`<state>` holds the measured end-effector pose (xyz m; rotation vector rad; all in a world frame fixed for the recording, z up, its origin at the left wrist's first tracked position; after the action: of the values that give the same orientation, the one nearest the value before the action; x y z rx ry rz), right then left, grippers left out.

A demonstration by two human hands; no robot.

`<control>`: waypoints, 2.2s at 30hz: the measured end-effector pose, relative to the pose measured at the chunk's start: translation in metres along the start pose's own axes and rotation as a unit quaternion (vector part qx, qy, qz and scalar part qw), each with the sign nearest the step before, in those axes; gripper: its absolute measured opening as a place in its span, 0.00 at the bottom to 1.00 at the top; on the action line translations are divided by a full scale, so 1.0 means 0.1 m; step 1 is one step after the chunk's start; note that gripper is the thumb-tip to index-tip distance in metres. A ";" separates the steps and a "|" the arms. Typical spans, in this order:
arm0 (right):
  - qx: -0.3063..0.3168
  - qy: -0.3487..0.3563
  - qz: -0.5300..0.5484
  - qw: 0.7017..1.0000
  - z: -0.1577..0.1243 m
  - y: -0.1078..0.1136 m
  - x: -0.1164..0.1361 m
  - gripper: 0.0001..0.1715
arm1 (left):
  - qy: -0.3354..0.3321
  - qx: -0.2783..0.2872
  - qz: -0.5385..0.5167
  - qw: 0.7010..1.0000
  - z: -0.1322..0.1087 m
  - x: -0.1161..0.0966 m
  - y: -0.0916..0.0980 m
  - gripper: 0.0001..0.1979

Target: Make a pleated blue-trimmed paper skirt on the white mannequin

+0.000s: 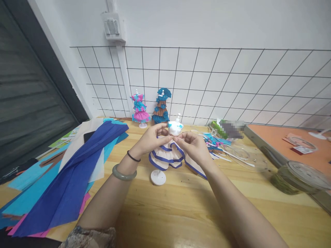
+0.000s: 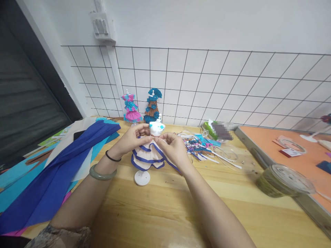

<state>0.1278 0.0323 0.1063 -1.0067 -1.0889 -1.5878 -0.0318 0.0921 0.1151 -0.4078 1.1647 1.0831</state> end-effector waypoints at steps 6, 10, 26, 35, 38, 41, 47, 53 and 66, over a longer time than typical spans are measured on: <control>-0.015 0.011 -0.018 1.000 0.02 0.00 -0.03 0.19 | 0.024 -0.007 -0.013 1.000 -0.01 -0.03 -0.03 0.26; 0.017 0.010 -0.014 1.000 0.02 0.00 -0.03 0.17 | 0.040 -0.007 -0.038 0.998 -0.02 -0.04 -0.04 0.26; 0.103 0.014 -0.120 0.987 0.00 0.17 0.04 0.15 | 0.040 0.019 -0.021 0.999 -0.03 -0.05 -0.01 0.25; 0.142 0.027 -0.081 0.986 -0.04 0.14 0.11 0.14 | 0.056 0.028 -0.019 0.998 -0.04 -0.10 -0.02 0.24; 0.140 0.047 -0.085 0.985 -0.04 0.14 0.10 0.14 | 0.057 0.029 -0.014 0.998 -0.05 -0.11 -0.02 0.24; 0.131 0.079 -0.072 0.986 -0.02 0.13 0.07 0.13 | 0.054 0.031 -0.016 0.998 -0.06 -0.13 -0.02 0.24; 0.100 0.103 -0.058 0.988 -0.01 0.11 0.05 0.11 | 0.047 0.038 -0.021 0.998 -0.06 -0.12 0.00 0.25; 0.058 0.057 -0.086 0.993 -0.05 0.11 0.13 0.13 | 0.025 0.042 -0.006 0.999 -0.04 -0.09 0.02 0.25; 0.036 0.016 -0.112 0.993 -0.03 0.09 0.07 0.17 | 0.029 0.040 0.011 0.999 -0.05 -0.11 0.01 0.23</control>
<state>0.1347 0.0262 0.1137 -0.8313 -1.2632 -1.7236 -0.0354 0.0837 0.1230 -0.3670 1.2626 1.0460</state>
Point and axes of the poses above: each hand's wrist, its own z-axis towards the middle knuckle, its own y-axis out of the back of the hand, x = y × z, the point moved 2 cm from there along z, towards the middle knuckle, and after that the axes turned 2 degrees about -x, right-handed, at the moved point
